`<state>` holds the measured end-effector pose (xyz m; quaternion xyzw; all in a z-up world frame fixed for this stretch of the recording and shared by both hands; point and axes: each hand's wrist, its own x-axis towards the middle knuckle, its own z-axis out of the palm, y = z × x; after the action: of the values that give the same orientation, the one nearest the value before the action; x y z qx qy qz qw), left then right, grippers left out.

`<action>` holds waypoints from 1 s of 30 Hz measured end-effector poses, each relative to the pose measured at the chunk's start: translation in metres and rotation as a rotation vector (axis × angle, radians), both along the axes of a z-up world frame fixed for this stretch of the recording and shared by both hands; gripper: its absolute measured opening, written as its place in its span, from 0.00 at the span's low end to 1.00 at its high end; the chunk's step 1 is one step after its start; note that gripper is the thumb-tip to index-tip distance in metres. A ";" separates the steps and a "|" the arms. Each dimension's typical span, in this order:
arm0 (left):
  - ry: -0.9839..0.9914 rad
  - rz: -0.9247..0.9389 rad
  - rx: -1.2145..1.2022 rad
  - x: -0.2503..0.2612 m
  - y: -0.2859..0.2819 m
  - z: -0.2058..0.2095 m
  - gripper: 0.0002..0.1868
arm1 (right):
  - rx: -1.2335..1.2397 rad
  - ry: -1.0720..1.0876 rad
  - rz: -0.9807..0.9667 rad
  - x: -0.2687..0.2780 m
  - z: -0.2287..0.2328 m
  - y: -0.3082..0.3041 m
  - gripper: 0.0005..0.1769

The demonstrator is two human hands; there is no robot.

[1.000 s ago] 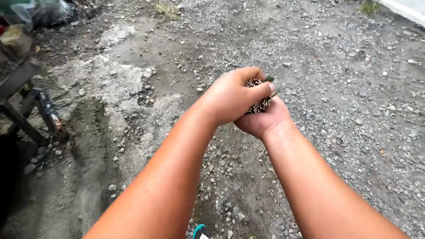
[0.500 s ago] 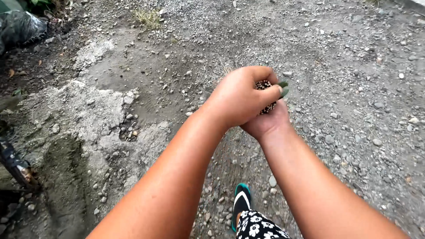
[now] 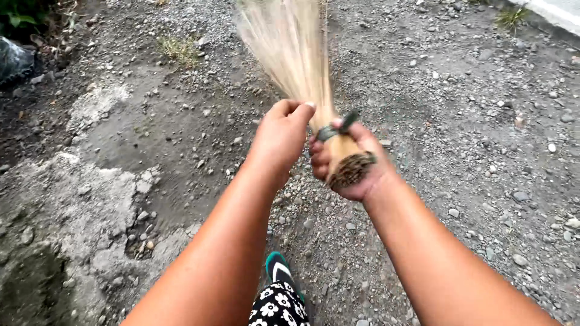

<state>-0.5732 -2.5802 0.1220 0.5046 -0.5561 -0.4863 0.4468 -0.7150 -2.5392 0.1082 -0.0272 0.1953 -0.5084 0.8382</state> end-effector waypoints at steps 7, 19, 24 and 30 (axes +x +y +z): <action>0.150 -0.017 0.171 -0.071 -0.197 -0.043 0.30 | -0.054 -0.346 0.004 -0.073 -0.031 -0.166 0.22; 0.213 -0.199 0.505 -0.136 -0.494 -0.019 0.31 | 0.076 0.831 -0.271 -0.139 -0.021 -0.476 0.13; 0.435 -0.426 0.543 -0.155 -0.608 -0.065 0.25 | -0.044 0.424 -0.227 -0.153 -0.033 -0.595 0.15; 0.607 -0.458 0.739 -0.176 -0.734 -0.048 0.28 | -0.076 0.229 -0.052 -0.180 -0.070 -0.760 0.16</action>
<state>-0.7491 -3.3139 0.0737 0.3307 -0.2892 -0.8592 0.2623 -0.8954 -3.2990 0.0384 -0.1119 0.2709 -0.5305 0.7954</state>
